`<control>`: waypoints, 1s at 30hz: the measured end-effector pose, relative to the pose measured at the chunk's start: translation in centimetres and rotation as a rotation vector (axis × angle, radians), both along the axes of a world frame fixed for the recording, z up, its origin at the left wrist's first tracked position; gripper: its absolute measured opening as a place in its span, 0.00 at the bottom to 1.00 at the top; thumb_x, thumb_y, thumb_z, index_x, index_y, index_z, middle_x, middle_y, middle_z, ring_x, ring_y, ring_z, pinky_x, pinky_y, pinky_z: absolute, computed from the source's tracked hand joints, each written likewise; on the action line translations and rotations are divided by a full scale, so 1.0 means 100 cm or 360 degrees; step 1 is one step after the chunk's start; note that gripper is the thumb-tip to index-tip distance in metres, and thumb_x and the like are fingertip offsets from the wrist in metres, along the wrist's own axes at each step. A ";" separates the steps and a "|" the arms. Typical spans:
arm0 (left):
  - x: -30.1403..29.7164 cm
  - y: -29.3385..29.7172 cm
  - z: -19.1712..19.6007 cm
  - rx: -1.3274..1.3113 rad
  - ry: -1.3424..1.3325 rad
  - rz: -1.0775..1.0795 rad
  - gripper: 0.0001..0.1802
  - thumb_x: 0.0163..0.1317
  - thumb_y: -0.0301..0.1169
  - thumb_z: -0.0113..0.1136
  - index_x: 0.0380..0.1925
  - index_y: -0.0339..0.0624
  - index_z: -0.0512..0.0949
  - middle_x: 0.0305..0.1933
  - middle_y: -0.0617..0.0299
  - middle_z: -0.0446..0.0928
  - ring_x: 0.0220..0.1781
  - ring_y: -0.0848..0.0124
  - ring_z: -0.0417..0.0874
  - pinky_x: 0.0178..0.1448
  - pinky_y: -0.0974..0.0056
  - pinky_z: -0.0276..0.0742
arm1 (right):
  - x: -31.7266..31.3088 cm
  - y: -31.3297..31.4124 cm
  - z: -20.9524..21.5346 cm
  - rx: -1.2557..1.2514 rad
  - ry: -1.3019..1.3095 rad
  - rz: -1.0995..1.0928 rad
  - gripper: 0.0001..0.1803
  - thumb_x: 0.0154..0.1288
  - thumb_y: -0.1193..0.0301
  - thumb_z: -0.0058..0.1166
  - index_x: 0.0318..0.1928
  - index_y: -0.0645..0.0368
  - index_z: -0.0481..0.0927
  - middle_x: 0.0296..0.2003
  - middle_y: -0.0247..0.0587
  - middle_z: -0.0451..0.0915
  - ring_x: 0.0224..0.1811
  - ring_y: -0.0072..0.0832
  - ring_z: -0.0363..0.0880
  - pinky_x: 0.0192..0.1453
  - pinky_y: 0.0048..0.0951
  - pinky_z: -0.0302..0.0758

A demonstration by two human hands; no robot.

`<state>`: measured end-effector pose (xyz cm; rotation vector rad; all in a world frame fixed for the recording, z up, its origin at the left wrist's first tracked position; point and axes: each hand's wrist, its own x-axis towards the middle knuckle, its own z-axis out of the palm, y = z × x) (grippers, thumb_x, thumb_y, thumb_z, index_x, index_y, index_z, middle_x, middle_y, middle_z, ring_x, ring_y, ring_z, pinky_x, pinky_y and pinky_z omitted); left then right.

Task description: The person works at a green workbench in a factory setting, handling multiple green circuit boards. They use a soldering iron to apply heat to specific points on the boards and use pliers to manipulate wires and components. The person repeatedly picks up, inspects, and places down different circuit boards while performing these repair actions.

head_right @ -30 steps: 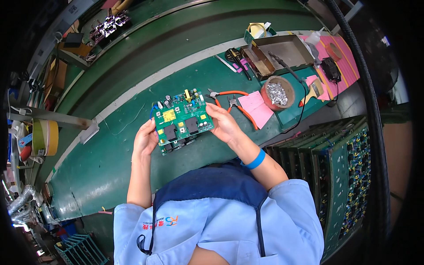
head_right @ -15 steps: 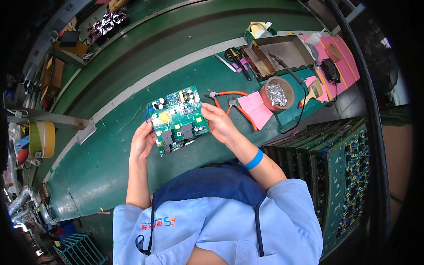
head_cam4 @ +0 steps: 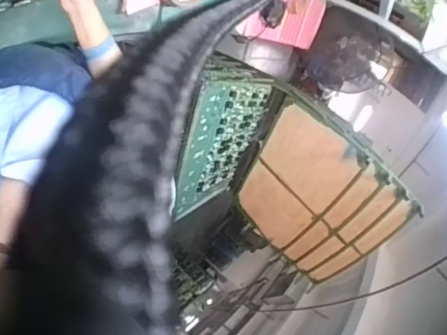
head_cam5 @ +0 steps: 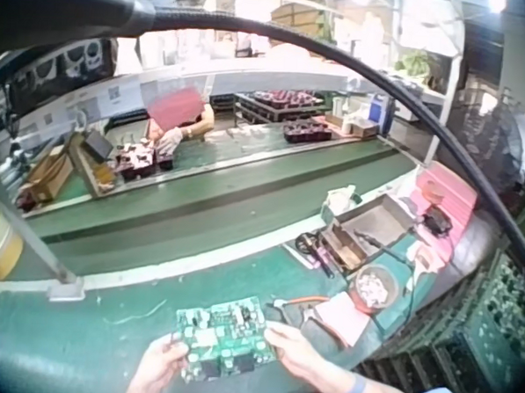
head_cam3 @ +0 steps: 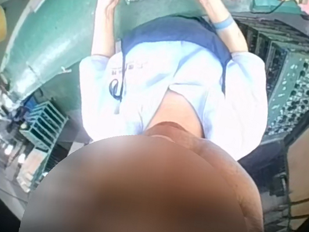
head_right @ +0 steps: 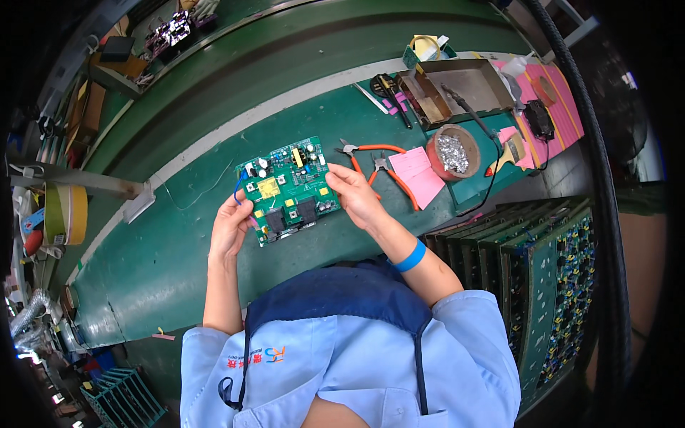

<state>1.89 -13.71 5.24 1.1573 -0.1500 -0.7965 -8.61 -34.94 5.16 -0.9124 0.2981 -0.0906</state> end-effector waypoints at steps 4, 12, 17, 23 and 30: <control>-0.005 0.006 0.004 0.0084 -0.0096 0.0033 0.14 0.52 0.25 0.53 0.41 0.40 0.71 0.29 0.67 0.74 0.27 0.82 0.74 0.26 0.79 0.71 | 0.003 0.002 -0.008 -0.0225 0.0080 0.0033 0.16 0.60 0.72 0.41 0.48 0.65 0.67 0.42 0.36 0.72 0.43 0.19 0.69 0.46 0.19 0.66; -0.008 0.013 -0.007 0.0037 0.0153 0.0166 0.09 0.54 0.27 0.51 0.37 0.39 0.71 0.28 0.66 0.75 0.25 0.82 0.75 0.24 0.78 0.72 | 0.011 0.015 -0.017 -0.0290 0.0209 -0.0011 0.20 0.57 0.76 0.45 0.51 0.68 0.63 0.34 0.37 0.74 0.35 0.17 0.70 0.40 0.18 0.66; -0.004 0.024 -0.019 0.0175 0.0140 0.0195 0.07 0.54 0.29 0.52 0.32 0.39 0.71 0.23 0.67 0.74 0.21 0.83 0.72 0.23 0.77 0.72 | 0.018 0.017 -0.026 -0.0506 0.0254 0.0139 0.22 0.56 0.76 0.46 0.52 0.69 0.61 0.32 0.37 0.74 0.34 0.17 0.71 0.39 0.17 0.66; 0.008 0.034 -0.012 0.0288 0.0057 0.0145 0.07 0.54 0.30 0.51 0.31 0.40 0.71 0.21 0.69 0.72 0.19 0.85 0.69 0.22 0.79 0.67 | 0.032 0.020 -0.012 -0.0559 0.0383 0.0222 0.20 0.58 0.72 0.44 0.52 0.65 0.63 0.30 0.31 0.75 0.30 0.14 0.70 0.29 0.16 0.66; 0.012 0.033 -0.013 0.0584 -0.0215 0.0093 0.10 0.52 0.29 0.53 0.33 0.35 0.71 0.19 0.68 0.71 0.17 0.82 0.70 0.20 0.78 0.65 | 0.034 0.017 -0.019 -0.0685 0.0095 0.0209 0.23 0.55 0.77 0.47 0.52 0.65 0.62 0.28 0.32 0.74 0.30 0.14 0.70 0.33 0.16 0.66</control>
